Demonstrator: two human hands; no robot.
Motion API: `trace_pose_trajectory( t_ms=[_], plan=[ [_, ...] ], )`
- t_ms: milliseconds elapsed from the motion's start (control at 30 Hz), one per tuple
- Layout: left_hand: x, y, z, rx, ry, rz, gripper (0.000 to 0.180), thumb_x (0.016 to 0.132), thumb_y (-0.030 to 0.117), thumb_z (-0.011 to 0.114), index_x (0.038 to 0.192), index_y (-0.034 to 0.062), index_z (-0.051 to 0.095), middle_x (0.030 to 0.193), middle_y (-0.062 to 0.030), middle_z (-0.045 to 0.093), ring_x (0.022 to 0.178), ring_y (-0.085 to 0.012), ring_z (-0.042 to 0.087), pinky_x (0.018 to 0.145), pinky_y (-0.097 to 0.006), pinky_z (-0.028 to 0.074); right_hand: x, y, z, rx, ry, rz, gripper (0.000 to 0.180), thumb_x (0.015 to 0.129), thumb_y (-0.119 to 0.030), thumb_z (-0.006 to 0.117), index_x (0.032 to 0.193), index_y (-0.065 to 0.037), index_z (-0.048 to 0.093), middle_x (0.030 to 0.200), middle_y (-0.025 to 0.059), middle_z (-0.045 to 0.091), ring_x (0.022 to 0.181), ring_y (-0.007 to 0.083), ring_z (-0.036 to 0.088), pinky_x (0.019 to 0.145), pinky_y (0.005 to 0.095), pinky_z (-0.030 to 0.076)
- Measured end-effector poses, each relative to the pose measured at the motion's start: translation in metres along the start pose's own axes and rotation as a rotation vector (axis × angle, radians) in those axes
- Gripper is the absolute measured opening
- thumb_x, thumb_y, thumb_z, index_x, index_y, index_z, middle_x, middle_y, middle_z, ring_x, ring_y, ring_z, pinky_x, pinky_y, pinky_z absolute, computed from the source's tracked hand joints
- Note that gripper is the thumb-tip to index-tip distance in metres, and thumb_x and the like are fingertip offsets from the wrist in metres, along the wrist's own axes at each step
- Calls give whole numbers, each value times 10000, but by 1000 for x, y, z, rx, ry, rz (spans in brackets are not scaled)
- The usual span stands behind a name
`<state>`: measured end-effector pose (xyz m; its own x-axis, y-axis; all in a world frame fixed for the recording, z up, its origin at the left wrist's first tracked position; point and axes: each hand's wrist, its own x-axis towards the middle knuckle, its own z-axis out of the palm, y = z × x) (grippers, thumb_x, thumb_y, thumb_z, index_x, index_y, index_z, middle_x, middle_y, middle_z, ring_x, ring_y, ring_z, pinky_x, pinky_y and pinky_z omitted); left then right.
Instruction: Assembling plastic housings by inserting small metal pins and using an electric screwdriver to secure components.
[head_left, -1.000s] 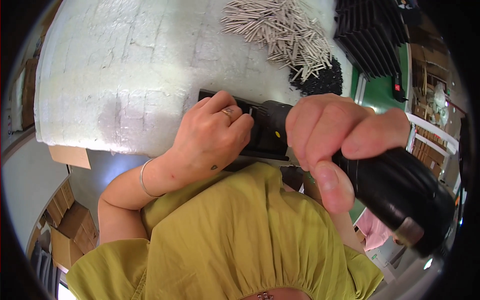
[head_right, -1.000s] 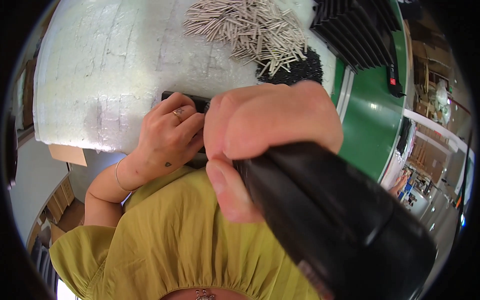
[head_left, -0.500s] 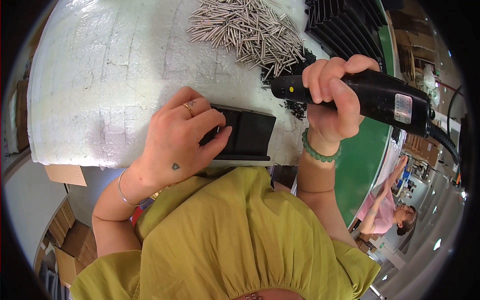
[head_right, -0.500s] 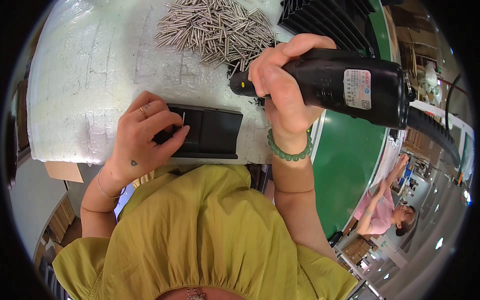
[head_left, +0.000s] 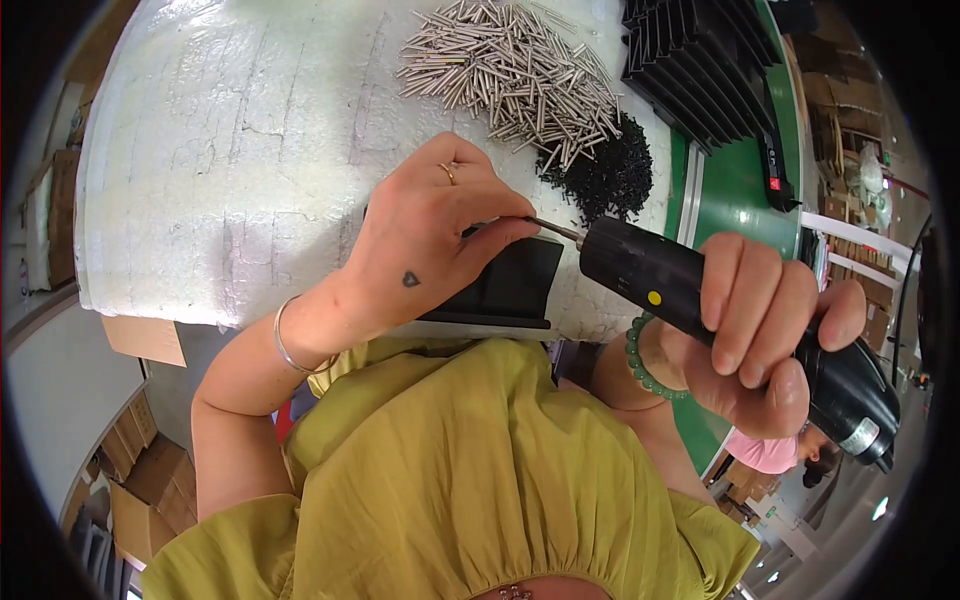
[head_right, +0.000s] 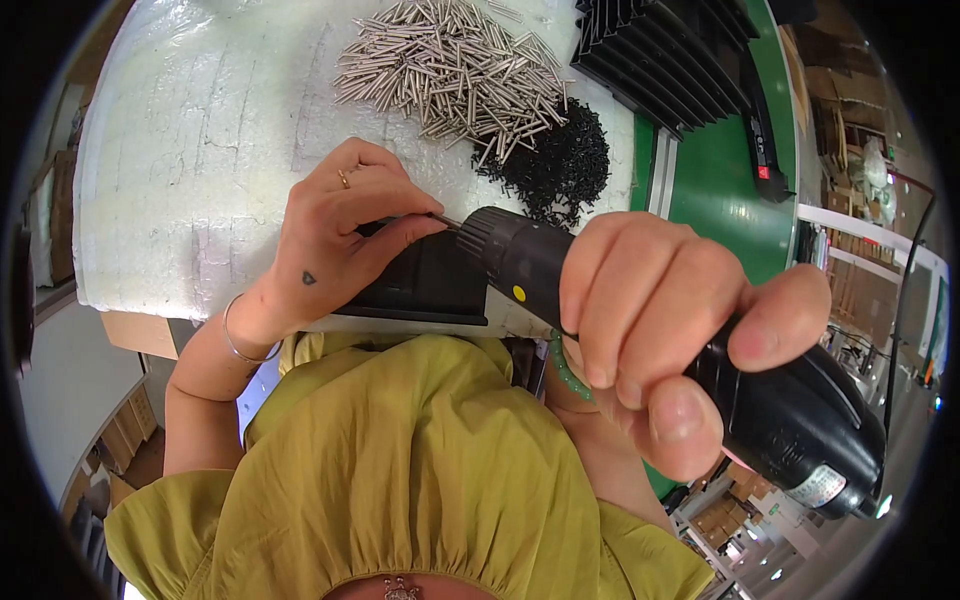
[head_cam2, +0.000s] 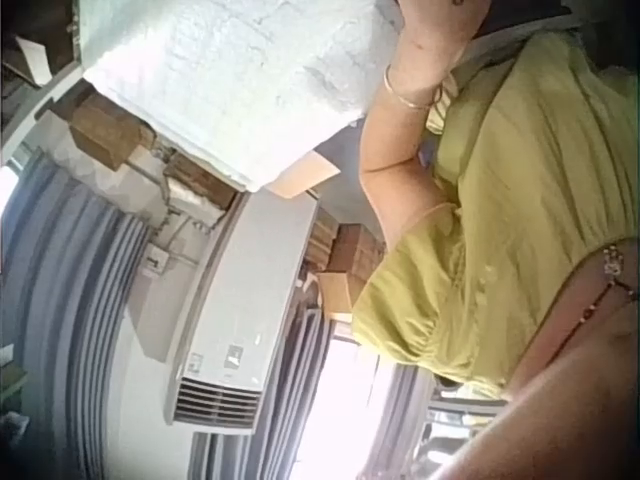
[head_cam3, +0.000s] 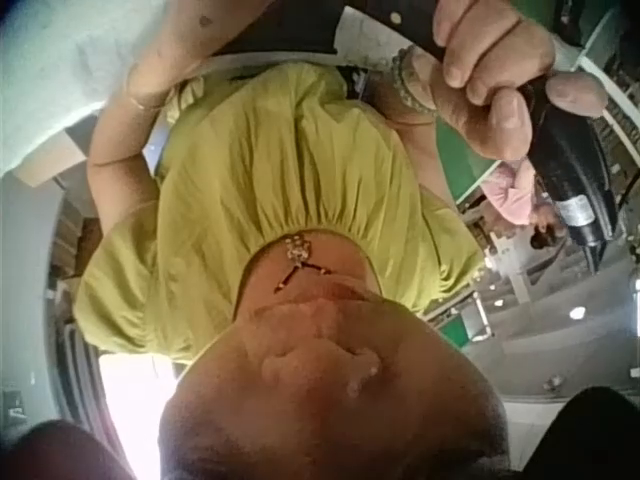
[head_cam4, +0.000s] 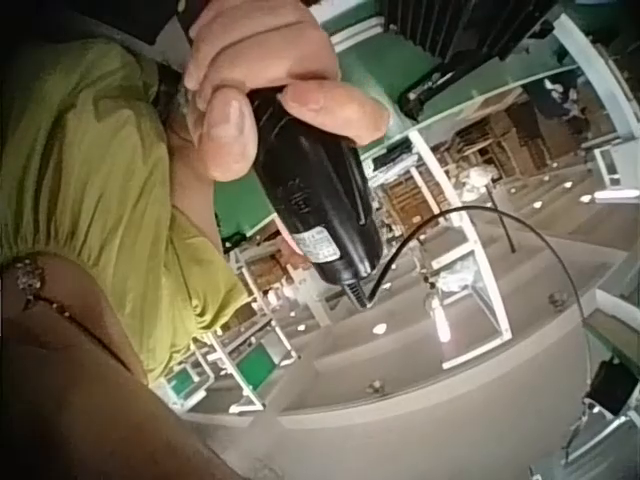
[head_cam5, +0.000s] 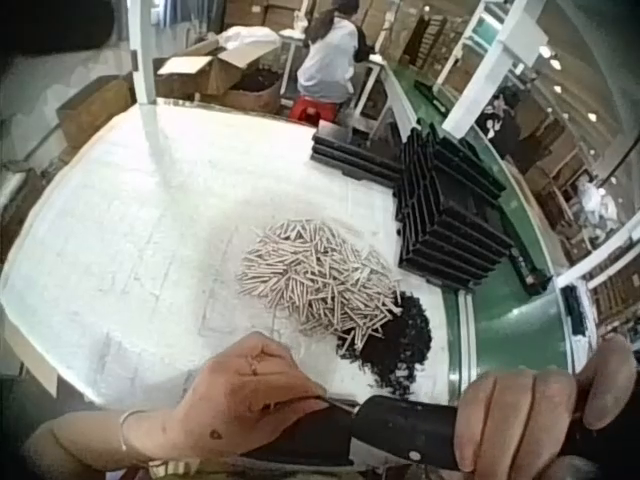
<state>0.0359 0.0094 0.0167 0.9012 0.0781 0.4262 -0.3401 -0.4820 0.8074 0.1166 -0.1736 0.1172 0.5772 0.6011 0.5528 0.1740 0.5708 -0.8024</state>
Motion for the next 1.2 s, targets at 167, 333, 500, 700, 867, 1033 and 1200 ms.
trace_pose_trajectory(
  t_ms=[167, 333, 500, 700, 867, 1033, 1200],
  plan=[
    [1, 5, -2, -45, 22, 31, 165, 678, 0, 756, 824, 40, 691, 715, -46, 635, 760, -246, 559, 712, -321, 468, 0, -2, 3, 7, 29, -17, 305, 723, -103, 598, 979, -153, 438, 607, -70, 505, 540, 60, 488, 611, 223, 401],
    [-1, 2, -2, -18, -19, 109, 159, 691, 30, 754, 833, 56, 687, 724, -35, 633, 800, -246, 575, 660, -334, 485, 4, -3, 4, -7, -21, 21, 300, 710, -89, 616, 951, -149, 448, 581, -77, 511, 486, 48, 487, 564, 190, 396],
    [-1, 0, -5, -56, -78, 176, 197, 693, 11, 752, 880, 27, 694, 764, -52, 651, 845, -247, 585, 686, -323, 497, 0, 3, 14, 20, 40, -99, 283, 714, -96, 624, 932, -145, 451, 571, -81, 518, 473, 33, 497, 538, 176, 402],
    [20, -11, -19, 89, 9, 117, 176, 721, 76, 754, 888, 45, 704, 835, -63, 675, 869, -275, 592, 741, -357, 495, -4, 11, 7, -118, -17, -21, 272, 771, -88, 542, 1006, -135, 414, 593, -58, 446, 510, 67, 434, 591, 249, 365],
    [52, -65, -51, 571, -16, -25, 160, 743, 178, 749, 837, 56, 706, 819, -71, 675, 816, -253, 577, 722, -352, 490, -6, 11, 2, -98, 28, -59, 266, 769, -82, 533, 1002, -131, 415, 588, -58, 446, 506, 69, 435, 585, 251, 369],
    [53, -70, -41, 580, -95, -144, 110, 761, 184, 710, 784, 77, 712, 767, -49, 676, 854, -260, 592, 736, -376, 510, -12, 11, 5, -69, 119, -80, 335, 790, -44, 604, 1019, -146, 381, 578, -23, 486, 473, 120, 478, 532, 294, 411],
    [53, -64, -40, 609, -89, -138, 122, 769, 150, 714, 842, 52, 712, 767, -47, 667, 817, -242, 583, 731, -343, 492, -11, 11, 4, -76, 141, -75, 331, 790, -46, 610, 1001, -148, 376, 571, -25, 483, 463, 119, 472, 518, 292, 404]
  ],
)
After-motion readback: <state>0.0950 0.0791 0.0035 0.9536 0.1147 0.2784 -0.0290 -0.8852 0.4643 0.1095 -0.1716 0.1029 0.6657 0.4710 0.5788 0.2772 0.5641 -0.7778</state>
